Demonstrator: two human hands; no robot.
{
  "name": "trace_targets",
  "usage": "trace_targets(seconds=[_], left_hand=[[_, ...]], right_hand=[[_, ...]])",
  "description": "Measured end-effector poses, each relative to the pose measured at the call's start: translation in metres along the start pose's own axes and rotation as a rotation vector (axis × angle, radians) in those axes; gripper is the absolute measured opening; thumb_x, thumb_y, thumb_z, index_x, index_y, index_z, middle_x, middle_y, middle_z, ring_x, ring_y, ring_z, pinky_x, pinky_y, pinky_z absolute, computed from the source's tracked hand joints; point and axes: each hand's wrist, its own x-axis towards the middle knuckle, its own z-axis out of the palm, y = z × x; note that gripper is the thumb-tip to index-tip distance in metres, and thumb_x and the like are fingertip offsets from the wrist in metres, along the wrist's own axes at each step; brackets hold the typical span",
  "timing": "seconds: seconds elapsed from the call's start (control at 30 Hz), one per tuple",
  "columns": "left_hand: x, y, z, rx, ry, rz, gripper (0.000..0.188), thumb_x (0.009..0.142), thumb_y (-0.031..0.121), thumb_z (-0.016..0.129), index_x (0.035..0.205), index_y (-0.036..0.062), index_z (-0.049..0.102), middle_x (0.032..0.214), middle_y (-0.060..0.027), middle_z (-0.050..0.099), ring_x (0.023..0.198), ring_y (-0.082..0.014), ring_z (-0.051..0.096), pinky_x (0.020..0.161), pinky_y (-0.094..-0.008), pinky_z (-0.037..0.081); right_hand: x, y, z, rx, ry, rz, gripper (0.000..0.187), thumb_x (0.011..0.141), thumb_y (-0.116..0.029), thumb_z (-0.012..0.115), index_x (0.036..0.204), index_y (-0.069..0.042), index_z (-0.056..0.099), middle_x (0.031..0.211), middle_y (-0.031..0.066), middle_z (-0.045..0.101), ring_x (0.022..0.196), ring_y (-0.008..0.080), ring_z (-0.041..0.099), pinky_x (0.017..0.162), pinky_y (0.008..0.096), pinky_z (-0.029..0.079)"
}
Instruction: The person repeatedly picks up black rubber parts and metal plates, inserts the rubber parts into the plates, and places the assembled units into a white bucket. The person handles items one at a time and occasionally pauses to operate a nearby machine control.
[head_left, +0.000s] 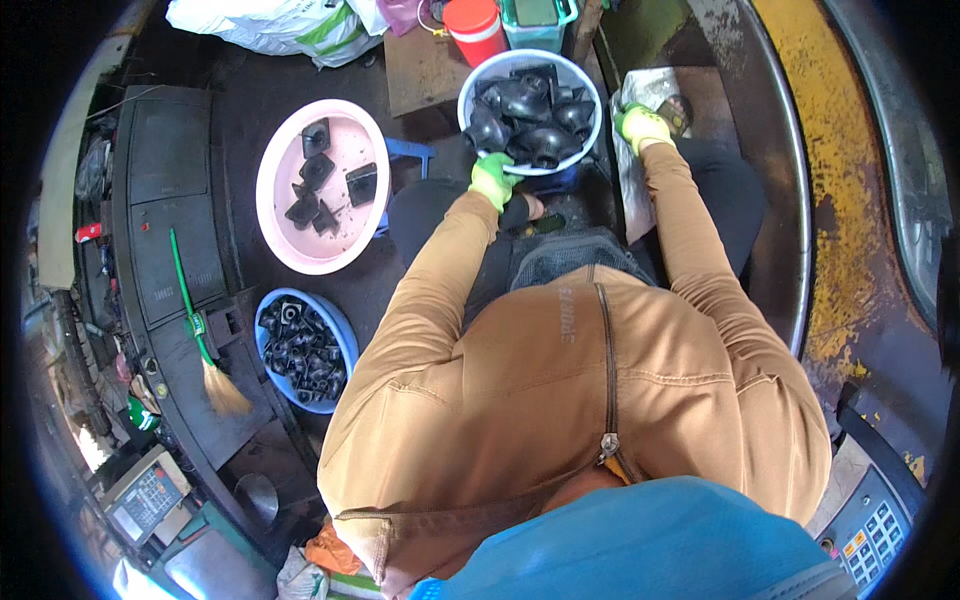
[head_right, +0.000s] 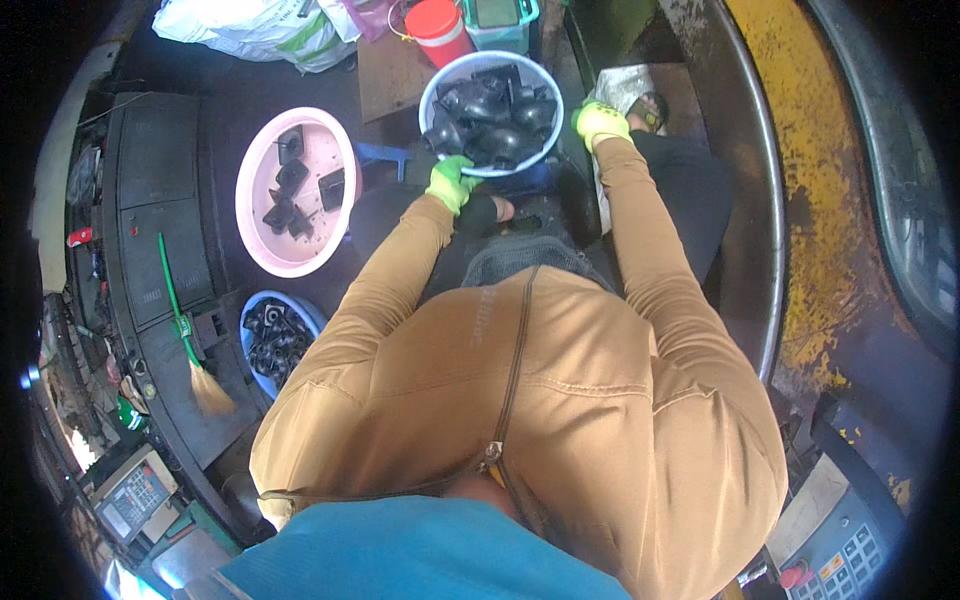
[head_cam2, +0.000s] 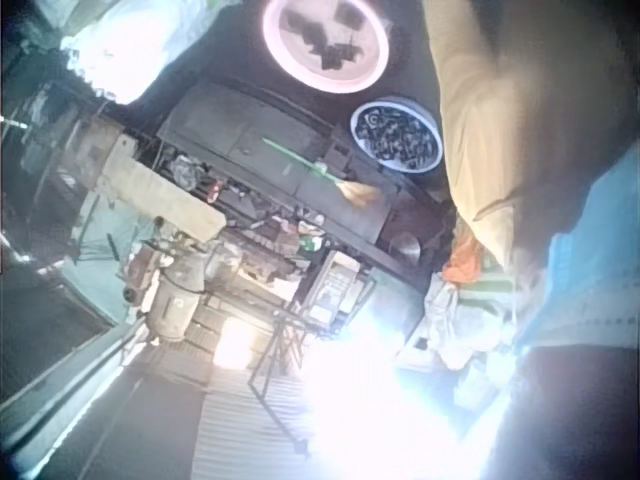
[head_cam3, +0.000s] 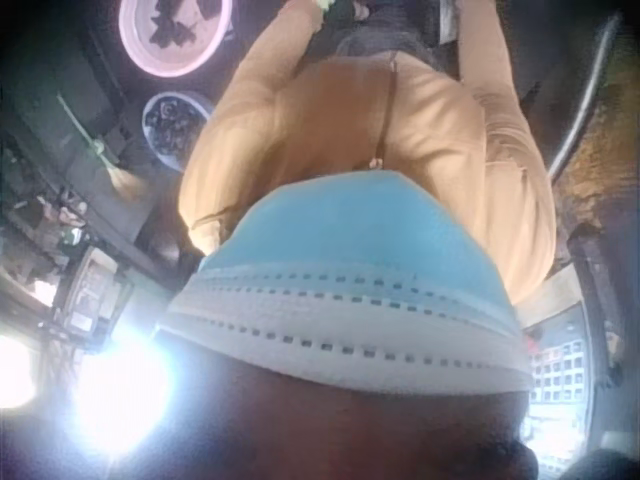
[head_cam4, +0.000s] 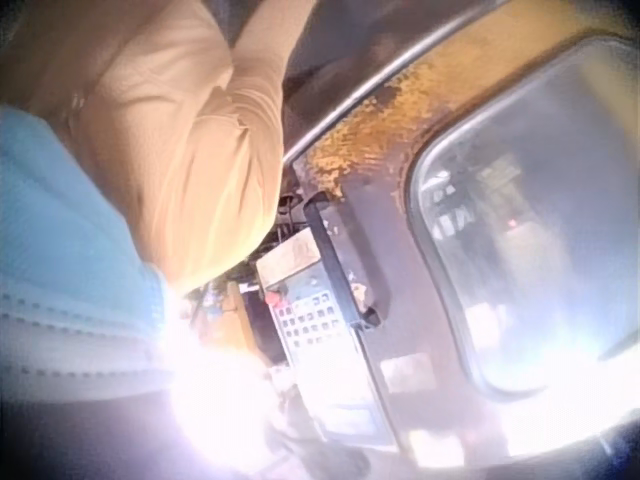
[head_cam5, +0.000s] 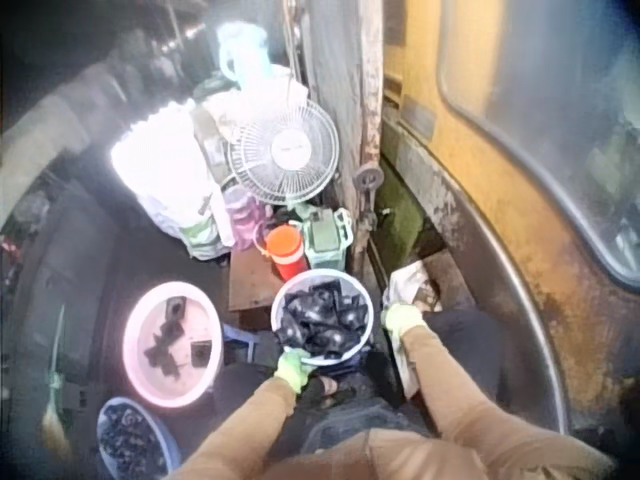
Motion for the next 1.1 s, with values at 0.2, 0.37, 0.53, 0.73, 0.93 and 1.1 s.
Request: trace_targets(seconds=[0.2,0.37,0.53,0.73,0.93,1.1], left_hand=[[0.008,-0.003,-0.003,0.024,-0.022,-0.055,0.021,0.084,-0.002,0.051,0.104,-0.0075,0.049,0.100,-0.0233,0.058,0.091,-0.0379,0.063,0.077,-0.0496,0.057],[-0.004,0.003,-0.011,0.496,-0.052,0.166,0.016,0.083,0.007,0.061,0.096,-0.0015,0.060,0.095,-0.0147,0.057,0.084,-0.0299,0.061,0.073,-0.0431,0.054],[-0.027,0.014,-0.018,0.342,0.106,0.187,0.061,0.076,0.009,0.071,0.130,-0.0004,0.045,0.108,-0.0127,0.058,0.092,-0.0277,0.059,0.076,-0.0394,0.051],[-0.031,0.043,-0.020,1.005,0.173,0.818,0.090,0.067,0.009,0.076,0.144,-0.0007,0.030,0.127,-0.0246,0.054,0.117,-0.0339,0.054,0.096,-0.0369,0.046],[-0.061,0.077,-0.010,1.339,0.154,0.904,0.061,0.065,0.021,0.082,0.119,0.0021,0.062,0.109,-0.0200,0.066,0.103,-0.0339,0.063,0.090,-0.0392,0.050],[-0.149,0.095,0.035,1.214,0.078,1.160,0.062,0.062,0.028,0.086,0.114,0.0005,0.065,0.103,-0.0160,0.066,0.095,-0.0303,0.065,0.083,-0.0370,0.051]], right_hand=[[0.050,-0.055,-0.104,0.740,0.590,-0.138,0.052,0.078,-0.040,0.070,0.118,-0.007,0.061,0.112,0.0182,0.066,0.104,0.0326,0.063,0.092,0.0405,0.047],[0.097,-0.093,-0.143,0.742,0.554,-0.072,0.066,0.083,-0.040,0.067,0.136,-0.007,0.045,0.143,0.0222,0.042,0.129,0.0375,0.044,0.106,0.0407,0.037],[0.127,-0.070,-0.133,0.557,0.758,-0.251,0.048,0.090,-0.035,0.059,0.126,-0.004,0.054,0.119,0.0226,0.059,0.115,0.0355,0.055,0.098,0.0405,0.043],[0.039,-0.040,-0.110,1.447,-0.046,-0.117,0.022,0.092,-0.023,0.062,0.110,-0.010,0.063,0.068,0.0008,0.054,0.055,0.0141,0.051,0.049,0.0275,0.042],[-0.121,-0.055,-0.089,1.185,-0.239,-0.122,0.086,0.079,-0.037,0.077,0.139,0.009,0.037,0.113,0.0108,0.063,0.089,0.0117,0.058,0.070,0.0231,0.046],[-0.164,-0.084,-0.086,1.302,-0.149,-0.264,0.057,0.084,-0.026,0.073,0.129,0.002,0.052,0.088,0.0023,0.064,0.058,0.0066,0.051,0.048,0.0220,0.039]])
